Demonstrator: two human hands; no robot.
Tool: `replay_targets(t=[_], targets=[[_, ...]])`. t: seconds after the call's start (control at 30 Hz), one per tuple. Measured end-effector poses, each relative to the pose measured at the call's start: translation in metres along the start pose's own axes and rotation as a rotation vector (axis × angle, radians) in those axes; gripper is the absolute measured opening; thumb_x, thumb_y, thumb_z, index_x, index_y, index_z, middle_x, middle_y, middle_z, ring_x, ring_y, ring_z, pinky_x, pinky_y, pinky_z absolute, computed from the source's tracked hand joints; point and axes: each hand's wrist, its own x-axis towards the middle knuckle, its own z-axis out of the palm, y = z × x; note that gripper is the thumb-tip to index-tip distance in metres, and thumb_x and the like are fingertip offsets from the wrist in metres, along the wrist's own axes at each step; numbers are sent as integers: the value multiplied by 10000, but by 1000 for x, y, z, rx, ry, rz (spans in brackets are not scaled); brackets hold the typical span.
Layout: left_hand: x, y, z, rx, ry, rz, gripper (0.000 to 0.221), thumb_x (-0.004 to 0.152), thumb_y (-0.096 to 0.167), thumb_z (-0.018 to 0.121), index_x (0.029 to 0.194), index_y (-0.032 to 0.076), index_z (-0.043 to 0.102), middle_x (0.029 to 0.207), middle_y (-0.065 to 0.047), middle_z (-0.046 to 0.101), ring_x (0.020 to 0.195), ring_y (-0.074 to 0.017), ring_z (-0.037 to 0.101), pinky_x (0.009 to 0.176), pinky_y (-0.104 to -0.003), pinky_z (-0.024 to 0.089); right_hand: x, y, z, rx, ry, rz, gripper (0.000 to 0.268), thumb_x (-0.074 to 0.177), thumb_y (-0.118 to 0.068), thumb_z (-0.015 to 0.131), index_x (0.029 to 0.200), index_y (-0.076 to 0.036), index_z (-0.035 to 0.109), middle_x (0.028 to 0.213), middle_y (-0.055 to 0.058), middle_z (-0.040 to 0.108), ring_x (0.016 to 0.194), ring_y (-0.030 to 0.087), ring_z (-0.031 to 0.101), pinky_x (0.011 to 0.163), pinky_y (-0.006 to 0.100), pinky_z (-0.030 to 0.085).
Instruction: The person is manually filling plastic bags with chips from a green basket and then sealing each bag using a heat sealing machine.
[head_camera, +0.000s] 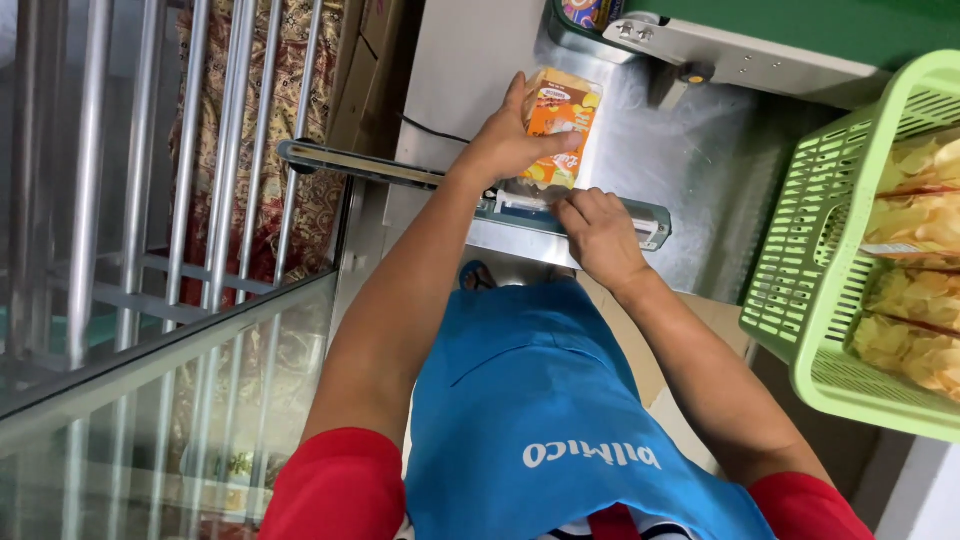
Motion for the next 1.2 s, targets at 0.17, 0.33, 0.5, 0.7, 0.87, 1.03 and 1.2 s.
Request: replay_targets(t=[0.17,0.33,0.5,0.7,0.87,1.03,1.2], targets=[[-2,4,-1,-61,-2,-38,1317,697,415,825,1648,191,-58,1402,13,657,1094,-134,733,883,-295,619,3,0,2,-25,11,-3,217,925,21,657,1127,-45,618,1001,126,593,891,306,555,707,401,414],[1,1,-2,-123,2,-51,1327,682,390,837,1648,202,-53,1445,9,629,1113,-140,725,899,-303,619,5,2,4,-25,38,-25,244,905,55,645,1133,-31,622,1003,128,595,882,301,549,702,394,391],[8,-4,-1,-214,-4,-32,1331,677,317,856,1647,194,-48,1398,-16,664,1061,-157,750,869,-318,646,8,1,2,-73,73,-42,181,938,39,661,1100,-36,633,996,113,613,875,281,560,708,378,384],[10,-10,-2,-290,-15,11,1357,659,313,860,1646,178,-61,1376,-61,663,1089,-171,731,904,-334,639,10,0,4,-89,110,-39,186,929,60,675,1085,-28,626,972,112,596,852,281,545,700,375,383],[9,-8,-6,-469,27,22,997,694,333,829,1461,163,216,1381,-84,629,1120,-247,722,832,-406,656,28,4,-16,-25,136,24,176,935,53,611,1096,-17,602,1027,153,593,838,327,526,702,420,376],[-3,-2,-6,-646,75,170,743,699,331,839,1333,158,492,1213,-86,723,1077,-239,747,880,-400,669,35,2,-53,7,150,0,220,976,98,534,1137,-22,623,1062,137,589,837,325,514,701,404,373],[-47,25,-4,-577,143,394,1308,689,311,862,1643,194,-24,1333,-99,629,1146,-204,698,946,-406,657,32,-15,-81,547,371,368,294,1029,-145,727,1242,-1,583,1195,182,531,739,203,556,840,366,513]])
